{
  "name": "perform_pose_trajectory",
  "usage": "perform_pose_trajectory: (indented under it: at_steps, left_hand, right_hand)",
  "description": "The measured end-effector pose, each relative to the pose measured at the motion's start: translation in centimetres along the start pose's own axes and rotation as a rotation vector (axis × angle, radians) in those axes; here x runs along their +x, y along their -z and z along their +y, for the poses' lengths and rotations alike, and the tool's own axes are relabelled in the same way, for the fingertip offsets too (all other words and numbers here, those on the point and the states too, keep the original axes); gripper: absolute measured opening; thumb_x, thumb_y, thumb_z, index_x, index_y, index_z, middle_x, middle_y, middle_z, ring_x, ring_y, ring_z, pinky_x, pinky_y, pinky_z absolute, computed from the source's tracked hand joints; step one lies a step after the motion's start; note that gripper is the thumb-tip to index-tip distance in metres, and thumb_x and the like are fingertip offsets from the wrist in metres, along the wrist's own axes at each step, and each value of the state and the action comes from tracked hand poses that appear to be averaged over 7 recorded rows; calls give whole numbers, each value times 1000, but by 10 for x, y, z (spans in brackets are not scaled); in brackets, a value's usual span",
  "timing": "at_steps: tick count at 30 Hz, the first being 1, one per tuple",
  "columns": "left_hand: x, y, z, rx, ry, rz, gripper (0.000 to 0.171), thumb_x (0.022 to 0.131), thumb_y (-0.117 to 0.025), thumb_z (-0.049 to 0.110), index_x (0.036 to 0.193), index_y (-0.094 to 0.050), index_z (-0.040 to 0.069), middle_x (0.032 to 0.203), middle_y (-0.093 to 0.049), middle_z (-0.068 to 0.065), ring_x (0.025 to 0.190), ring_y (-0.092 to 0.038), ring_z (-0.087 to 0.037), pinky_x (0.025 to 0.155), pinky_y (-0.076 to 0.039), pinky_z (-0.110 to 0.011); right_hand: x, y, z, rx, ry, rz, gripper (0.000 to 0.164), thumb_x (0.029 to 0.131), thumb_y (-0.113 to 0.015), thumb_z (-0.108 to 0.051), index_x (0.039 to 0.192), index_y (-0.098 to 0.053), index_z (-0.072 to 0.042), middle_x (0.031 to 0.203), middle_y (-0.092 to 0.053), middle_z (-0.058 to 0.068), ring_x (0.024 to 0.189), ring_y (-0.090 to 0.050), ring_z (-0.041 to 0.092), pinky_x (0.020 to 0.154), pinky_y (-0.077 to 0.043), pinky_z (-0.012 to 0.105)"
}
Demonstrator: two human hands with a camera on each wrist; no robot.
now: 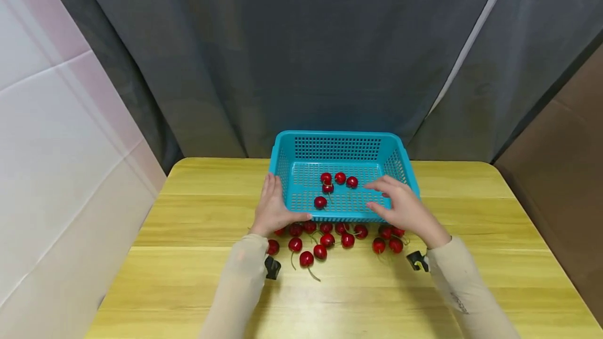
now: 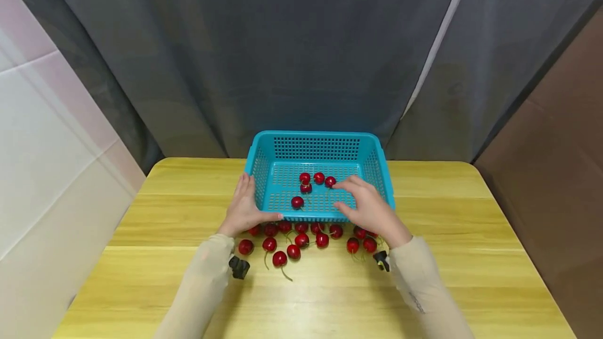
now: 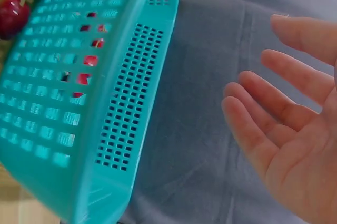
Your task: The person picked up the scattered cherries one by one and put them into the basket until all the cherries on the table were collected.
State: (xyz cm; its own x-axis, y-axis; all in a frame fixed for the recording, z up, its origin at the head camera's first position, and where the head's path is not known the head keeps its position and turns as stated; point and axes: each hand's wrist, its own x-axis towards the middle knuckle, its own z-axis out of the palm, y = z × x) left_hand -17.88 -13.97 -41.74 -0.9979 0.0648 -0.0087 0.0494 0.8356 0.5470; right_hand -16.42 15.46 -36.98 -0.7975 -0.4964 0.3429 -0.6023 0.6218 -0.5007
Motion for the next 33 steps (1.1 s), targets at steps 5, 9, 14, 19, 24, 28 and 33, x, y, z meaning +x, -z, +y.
perform_pose_trajectory:
  at_steps: [5,9,14,19,24,28,33]
  left_hand:
    - [1,0,-2,5,-2,4,128,55,-77,59,142,-9,-6,151,3,-18,139,5,-29,112,-9,-42]
    - [1,1,-2,8,-12,7,128,55,-77,60,142,-10,-7,151,3,-19,139,4,-31,112,-10,-42]
    - [2,2,-2,6,-15,12,128,55,-77,59,142,-10,-7,151,3,-19,139,3,-31,112,-10,-43]
    - [3,2,-2,11,-10,10,128,55,-77,58,142,-10,-7,151,3,-19,139,4,-31,111,-11,-43]
    - [3,2,-2,9,-8,4,128,56,-77,58,142,-10,-7,151,3,-19,139,5,-30,112,-10,-42]
    - [2,0,-2,2,1,-3,128,55,-78,58,142,-10,-6,151,4,-18,139,7,-28,112,-9,-41]
    - [2,-1,-3,-7,1,-6,128,56,-77,58,143,-9,-6,151,4,-17,139,8,-27,112,-9,-42]
  right_hand:
    - [-27,-7,-5,-8,21,58,34,77,-71,-10,109,-63,-4,104,-59,7,89,-59,22,71,-53,38]
    - [-48,-15,-6,-15,14,93,34,73,-74,-7,105,-64,-3,101,-60,5,88,-59,20,68,-53,35]
    - [-73,-27,-6,-13,-32,114,34,67,-77,0,99,-66,-4,95,-62,3,82,-61,17,66,-53,29]
    - [-91,-38,-3,-42,-113,108,35,64,-76,5,97,-67,-2,93,-64,5,79,-62,19,65,-53,29]
    - [-103,-49,3,-82,-205,86,34,62,-76,6,94,-67,-2,94,-65,9,86,-63,26,72,-54,36]
    - [-109,-56,9,-82,-269,42,34,62,-74,7,94,-67,-1,98,-66,14,97,-59,34,82,-49,45]
    - [-113,-65,16,-96,-322,19,32,62,-74,6,93,-67,-2,99,-65,14,98,-59,35,84,-48,46]
